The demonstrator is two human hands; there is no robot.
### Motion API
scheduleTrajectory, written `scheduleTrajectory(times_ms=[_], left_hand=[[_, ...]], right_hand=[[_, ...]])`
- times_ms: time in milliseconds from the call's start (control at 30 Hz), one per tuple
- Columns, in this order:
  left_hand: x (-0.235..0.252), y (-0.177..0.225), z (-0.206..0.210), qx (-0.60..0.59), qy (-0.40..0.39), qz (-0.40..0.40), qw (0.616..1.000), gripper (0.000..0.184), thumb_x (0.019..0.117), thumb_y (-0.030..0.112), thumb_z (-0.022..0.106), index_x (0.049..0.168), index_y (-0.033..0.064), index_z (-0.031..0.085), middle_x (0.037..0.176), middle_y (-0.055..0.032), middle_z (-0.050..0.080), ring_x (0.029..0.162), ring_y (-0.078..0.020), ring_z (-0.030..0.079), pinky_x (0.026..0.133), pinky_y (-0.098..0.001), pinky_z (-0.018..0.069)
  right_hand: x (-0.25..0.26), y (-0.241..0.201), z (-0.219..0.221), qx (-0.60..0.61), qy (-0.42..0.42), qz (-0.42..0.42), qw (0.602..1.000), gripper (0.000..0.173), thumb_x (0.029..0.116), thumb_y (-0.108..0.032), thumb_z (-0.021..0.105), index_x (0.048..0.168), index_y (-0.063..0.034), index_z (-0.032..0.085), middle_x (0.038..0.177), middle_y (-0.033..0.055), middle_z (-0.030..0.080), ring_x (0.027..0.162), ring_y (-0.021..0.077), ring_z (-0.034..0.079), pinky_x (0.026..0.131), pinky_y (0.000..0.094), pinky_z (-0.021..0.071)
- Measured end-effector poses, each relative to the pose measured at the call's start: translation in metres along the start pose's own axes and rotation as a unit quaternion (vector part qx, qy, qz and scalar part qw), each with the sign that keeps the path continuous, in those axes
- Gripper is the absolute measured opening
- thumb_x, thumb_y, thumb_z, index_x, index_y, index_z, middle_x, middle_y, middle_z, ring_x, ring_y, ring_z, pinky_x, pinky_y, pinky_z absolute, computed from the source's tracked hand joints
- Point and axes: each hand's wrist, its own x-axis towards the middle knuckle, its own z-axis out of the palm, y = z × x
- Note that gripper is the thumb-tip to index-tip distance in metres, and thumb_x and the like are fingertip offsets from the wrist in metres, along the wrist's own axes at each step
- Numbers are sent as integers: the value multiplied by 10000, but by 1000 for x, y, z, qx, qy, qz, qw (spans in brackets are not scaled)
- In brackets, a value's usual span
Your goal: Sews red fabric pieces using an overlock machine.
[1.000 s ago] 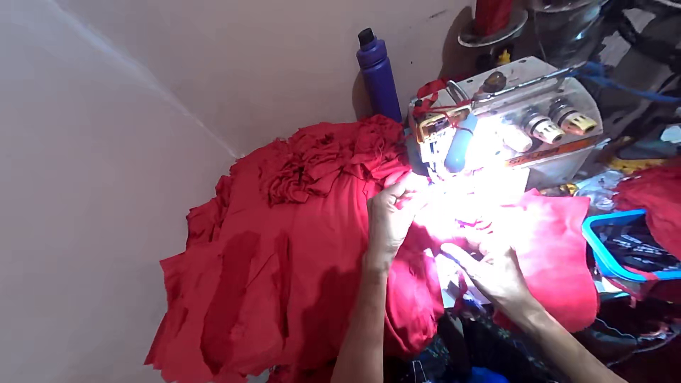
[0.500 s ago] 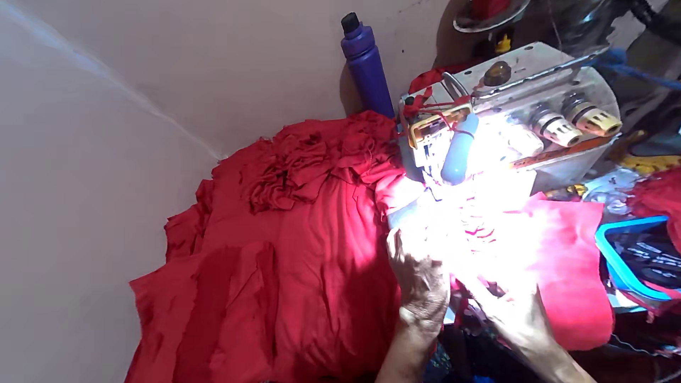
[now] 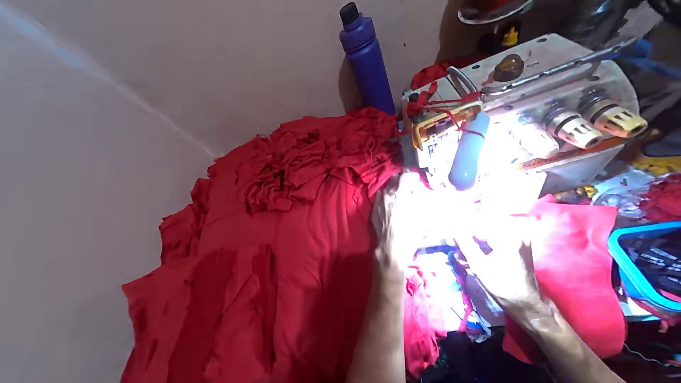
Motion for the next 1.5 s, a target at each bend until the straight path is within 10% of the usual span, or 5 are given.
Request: scheduleTrajectory(times_ms=[400,767,1033,1267,1500], left_hand=[[72,-55,1,-162,63,1,985,320,1077,117,442,1281,-8,654,1236,-185,681,1083,-247,655,972,-429,488],[-128,-30,-1,-109,265,30,958,211,942,33,572,993,-61,753,1009,-172,743,986,-171,710,907,-263,549],[-183,7,35,-241,159,46,956,153,910,26,635,951,-37,768,986,-105,746,1007,-62,687,936,-173,528],[-189,22,39,-480,-132,97,862,223,1007,51,550,1022,-83,727,1004,-106,736,975,-82,691,911,-243,564],[-96,71,46,-503,-242,-144,817,416,1121,310,338,1079,17,631,751,39,675,660,-11,647,653,-197,555]], right_hand=[[-113,22,-84,-210,-103,-186,954,365,954,-359,624,906,-20,750,840,198,702,785,409,685,654,506,517],[-130,51,-81,-138,-8,-254,957,219,1027,-175,561,1065,-130,771,976,94,743,898,254,666,848,339,505],[-120,42,-98,-4,-87,-102,991,156,862,-197,641,765,-100,713,760,28,652,804,125,607,747,260,451],[-96,30,-121,150,-72,74,983,94,915,-168,660,948,-120,734,876,-113,701,812,-68,651,744,109,551],[-85,4,-142,127,-46,-101,986,221,1058,-229,534,1070,-96,710,974,-67,712,909,-81,625,824,99,508]])
